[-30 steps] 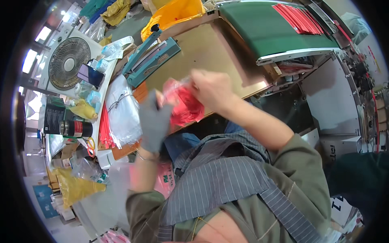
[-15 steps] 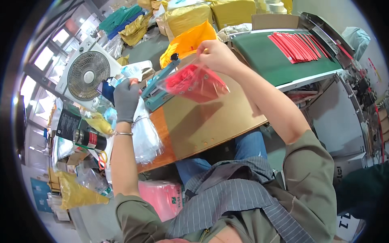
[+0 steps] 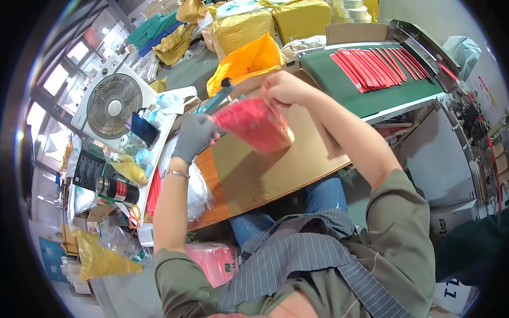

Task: Packaging and sealing stacks of pink plastic bags into clear plastic sleeves at a warehouse workbench.

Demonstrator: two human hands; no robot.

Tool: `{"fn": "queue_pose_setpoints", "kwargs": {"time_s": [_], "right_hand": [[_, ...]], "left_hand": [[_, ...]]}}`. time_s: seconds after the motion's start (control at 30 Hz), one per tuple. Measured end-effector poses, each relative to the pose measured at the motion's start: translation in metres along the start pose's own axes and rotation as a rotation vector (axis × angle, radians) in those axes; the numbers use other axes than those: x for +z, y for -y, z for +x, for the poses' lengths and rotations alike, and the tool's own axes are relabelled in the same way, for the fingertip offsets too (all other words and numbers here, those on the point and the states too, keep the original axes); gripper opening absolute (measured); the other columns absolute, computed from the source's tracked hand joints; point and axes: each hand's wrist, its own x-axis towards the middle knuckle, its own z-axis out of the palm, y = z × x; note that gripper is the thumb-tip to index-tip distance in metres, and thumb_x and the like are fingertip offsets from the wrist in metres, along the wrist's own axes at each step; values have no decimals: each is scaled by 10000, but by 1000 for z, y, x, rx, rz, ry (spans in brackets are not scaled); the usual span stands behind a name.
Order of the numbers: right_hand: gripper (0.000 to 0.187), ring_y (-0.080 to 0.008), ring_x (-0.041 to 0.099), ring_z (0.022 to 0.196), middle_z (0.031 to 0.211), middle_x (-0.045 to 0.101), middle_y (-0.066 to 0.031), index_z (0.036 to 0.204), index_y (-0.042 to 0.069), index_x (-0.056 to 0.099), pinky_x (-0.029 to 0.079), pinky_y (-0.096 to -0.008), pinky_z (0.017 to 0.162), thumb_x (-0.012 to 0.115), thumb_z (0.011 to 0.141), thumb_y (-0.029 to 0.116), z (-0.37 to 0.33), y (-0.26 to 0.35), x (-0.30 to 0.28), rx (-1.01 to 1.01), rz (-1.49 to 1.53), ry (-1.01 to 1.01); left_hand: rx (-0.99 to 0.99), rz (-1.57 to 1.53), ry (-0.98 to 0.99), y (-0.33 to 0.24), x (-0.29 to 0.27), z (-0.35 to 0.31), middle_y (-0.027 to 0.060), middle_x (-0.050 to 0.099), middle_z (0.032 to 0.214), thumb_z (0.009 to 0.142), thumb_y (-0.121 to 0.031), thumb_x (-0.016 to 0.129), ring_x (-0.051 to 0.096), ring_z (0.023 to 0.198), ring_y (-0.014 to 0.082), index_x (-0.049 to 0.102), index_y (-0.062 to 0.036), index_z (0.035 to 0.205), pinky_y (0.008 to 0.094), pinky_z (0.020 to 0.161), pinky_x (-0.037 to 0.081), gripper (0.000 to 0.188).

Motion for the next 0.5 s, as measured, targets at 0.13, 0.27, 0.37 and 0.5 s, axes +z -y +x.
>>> {"fn": "queue_pose_setpoints", "kwargs": {"time_s": [0.13,0.27,0.37,0.5], "right_hand": [[86,-69,489,493,621,563,-22,826,13,590,396,-235,435,551,803,86,-7,3,4,-108,-89,21],[121,-78,513,508,633,576,-20,841,7,604,417,-231,450,571,819,122,8,12,-11,202,-248,228],[205,-67,541,573,672,572,0,937,25,605,435,-212,497,641,850,207,-2,44,-19,-85,-191,-27],[215,-80,531,561,669,572,15,945,18,592,431,-224,513,614,882,223,0,14,52,-1094,-749,-455]], "left_hand": [[55,-243,-224,-9,11,-10,49,609,631,891,-153,511,555,473,75,601,57,1034,201,450,447,270],[35,-261,-121,-7,8,-8,44,609,645,903,-130,500,560,504,66,578,53,1118,188,444,435,293],[-17,-385,-119,-16,6,-21,51,611,645,908,-153,513,557,503,72,593,44,1096,192,464,439,283],[20,-511,-164,-45,-2,-46,58,615,654,911,-152,538,574,521,87,621,44,1022,201,494,463,240]]}}
